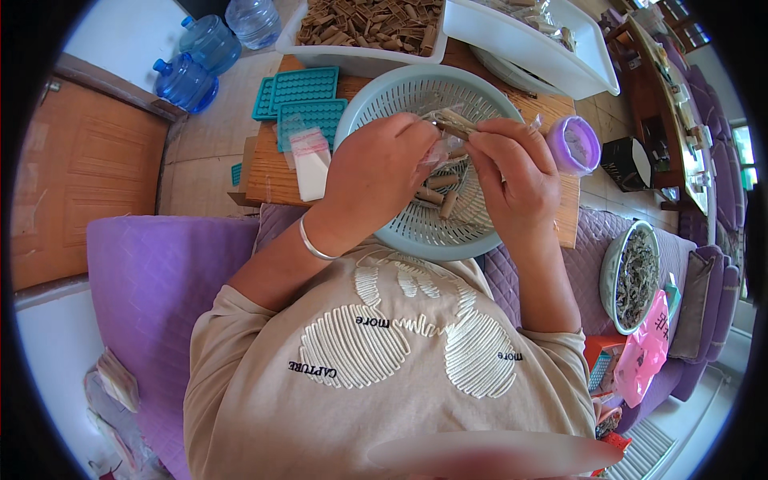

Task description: The person puts cylindrical items into small plastic bags by hand.

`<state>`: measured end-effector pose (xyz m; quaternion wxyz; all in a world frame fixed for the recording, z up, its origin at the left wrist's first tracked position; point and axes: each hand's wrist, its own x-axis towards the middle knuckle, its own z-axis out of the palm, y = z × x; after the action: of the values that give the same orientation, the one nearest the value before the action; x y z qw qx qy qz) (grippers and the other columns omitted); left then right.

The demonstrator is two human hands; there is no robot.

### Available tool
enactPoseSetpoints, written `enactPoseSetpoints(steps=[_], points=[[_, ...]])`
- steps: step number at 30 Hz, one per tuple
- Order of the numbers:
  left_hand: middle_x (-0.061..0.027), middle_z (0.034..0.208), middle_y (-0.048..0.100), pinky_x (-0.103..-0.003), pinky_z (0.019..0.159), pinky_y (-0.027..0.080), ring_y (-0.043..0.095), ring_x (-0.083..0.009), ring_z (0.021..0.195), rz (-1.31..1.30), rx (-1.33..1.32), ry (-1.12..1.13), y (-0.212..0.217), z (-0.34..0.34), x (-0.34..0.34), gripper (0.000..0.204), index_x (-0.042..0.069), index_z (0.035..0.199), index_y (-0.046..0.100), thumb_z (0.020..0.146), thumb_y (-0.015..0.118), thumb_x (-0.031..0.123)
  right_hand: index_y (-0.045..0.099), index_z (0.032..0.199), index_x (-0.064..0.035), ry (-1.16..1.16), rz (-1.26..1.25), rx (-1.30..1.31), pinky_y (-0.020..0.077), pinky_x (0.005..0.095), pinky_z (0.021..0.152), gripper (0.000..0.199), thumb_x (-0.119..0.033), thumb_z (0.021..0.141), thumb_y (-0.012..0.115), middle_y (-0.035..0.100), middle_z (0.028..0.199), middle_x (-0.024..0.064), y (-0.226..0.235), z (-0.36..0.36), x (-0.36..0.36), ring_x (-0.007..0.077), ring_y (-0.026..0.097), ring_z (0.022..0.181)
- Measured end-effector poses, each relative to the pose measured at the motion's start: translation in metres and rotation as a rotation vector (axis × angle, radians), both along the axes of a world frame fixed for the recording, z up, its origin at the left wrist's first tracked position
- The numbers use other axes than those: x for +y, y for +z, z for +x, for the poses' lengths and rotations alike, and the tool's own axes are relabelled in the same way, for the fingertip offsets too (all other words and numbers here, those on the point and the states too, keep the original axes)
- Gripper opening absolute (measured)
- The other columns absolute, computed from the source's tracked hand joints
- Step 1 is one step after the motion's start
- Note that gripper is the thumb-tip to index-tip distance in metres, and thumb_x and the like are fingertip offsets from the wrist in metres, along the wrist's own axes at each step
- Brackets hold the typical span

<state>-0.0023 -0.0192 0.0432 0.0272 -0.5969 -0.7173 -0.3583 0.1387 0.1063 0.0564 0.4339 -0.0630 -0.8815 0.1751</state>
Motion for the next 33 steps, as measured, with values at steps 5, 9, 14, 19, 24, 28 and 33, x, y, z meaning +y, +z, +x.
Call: enactPoseSetpoints(steps=[5,9,14,19,24,28,33], points=[[-0.0105,0.093,0.065,-0.039,0.069,0.051,0.063,-0.0306,0.081,0.151,0.052,0.012,-0.014,-0.002,0.003,0.026,0.005,0.09,0.064,0.073,0.078,0.019,0.065,0.091,-0.0042,0.011,-0.023,-0.096,0.0511,0.0379,0.075,0.018,0.0,0.075,0.072,0.065,0.094,0.008,0.007,0.003,-0.006,0.0288,0.063,0.083],[-0.0111,0.092,0.065,-0.038,0.067,0.052,0.064,-0.0305,0.079,0.253,0.092,0.021,-0.026,-0.003,0.006,0.031,0.005,0.095,0.062,0.073,0.08,0.017,0.065,0.09,-0.0038,0.036,-0.077,-0.129,0.0509,0.0389,0.075,0.016,0.0,0.075,0.071,0.065,0.094,0.0086,0.013,0.002,-0.007,0.0301,0.063,0.083],[-0.0116,0.092,0.066,-0.037,0.066,0.052,0.064,-0.0293,0.077,0.329,0.054,0.084,-0.033,0.0,0.01,0.043,0.006,0.108,0.057,0.073,0.08,0.016,0.064,0.092,-0.0041,0.066,-0.061,-0.176,0.0512,0.0404,0.075,0.017,0.0,0.076,0.069,0.064,0.095,0.008,0.016,0.0,-0.007,0.031,0.063,0.085],[-0.0101,0.091,0.067,-0.037,0.068,0.053,0.065,-0.0286,0.079,0.177,0.058,0.055,-0.027,-0.002,0.011,0.051,0.009,0.113,0.056,0.071,0.082,0.02,0.065,0.094,-0.0048,0.047,-0.064,-0.292,0.0515,0.0412,0.075,0.017,-0.002,0.077,0.068,0.065,0.097,0.0093,0.018,0.001,-0.004,0.0327,0.063,0.088],[-0.0109,0.093,0.067,-0.037,0.071,0.053,0.066,-0.0284,0.082,0.06,-0.01,-0.076,-0.022,-0.004,0.008,0.052,0.008,0.115,0.057,0.071,0.081,0.022,0.065,0.096,-0.0052,0.109,-0.105,-0.415,0.0516,0.0414,0.075,0.018,-0.004,0.078,0.067,0.065,0.095,0.0118,0.019,0.001,0.01,0.0344,0.063,0.089],[-0.013,0.098,0.068,-0.034,0.077,0.053,0.067,-0.0254,0.089,-0.058,-0.298,-0.127,-0.013,0.002,0.004,0.054,0.006,0.119,0.057,0.072,0.08,0.019,0.066,0.095,-0.0054,0.075,-0.346,-0.357,0.0514,0.0406,0.075,0.018,-0.004,0.077,0.069,0.065,0.093,0.0127,0.024,-0.002,0.007,0.0339,0.063,0.088],[-0.0106,0.111,0.067,-0.029,0.084,0.052,0.065,-0.0166,0.099,-0.035,-0.609,-0.15,-0.011,0.002,0.005,0.054,0.003,0.12,0.056,0.073,0.081,0.011,0.067,0.091,-0.0055,0.154,-0.25,-0.225,0.0511,0.0394,0.077,0.016,-0.004,0.076,0.071,0.064,0.097,0.0124,0.007,-0.002,0.012,0.0327,0.063,0.09]])
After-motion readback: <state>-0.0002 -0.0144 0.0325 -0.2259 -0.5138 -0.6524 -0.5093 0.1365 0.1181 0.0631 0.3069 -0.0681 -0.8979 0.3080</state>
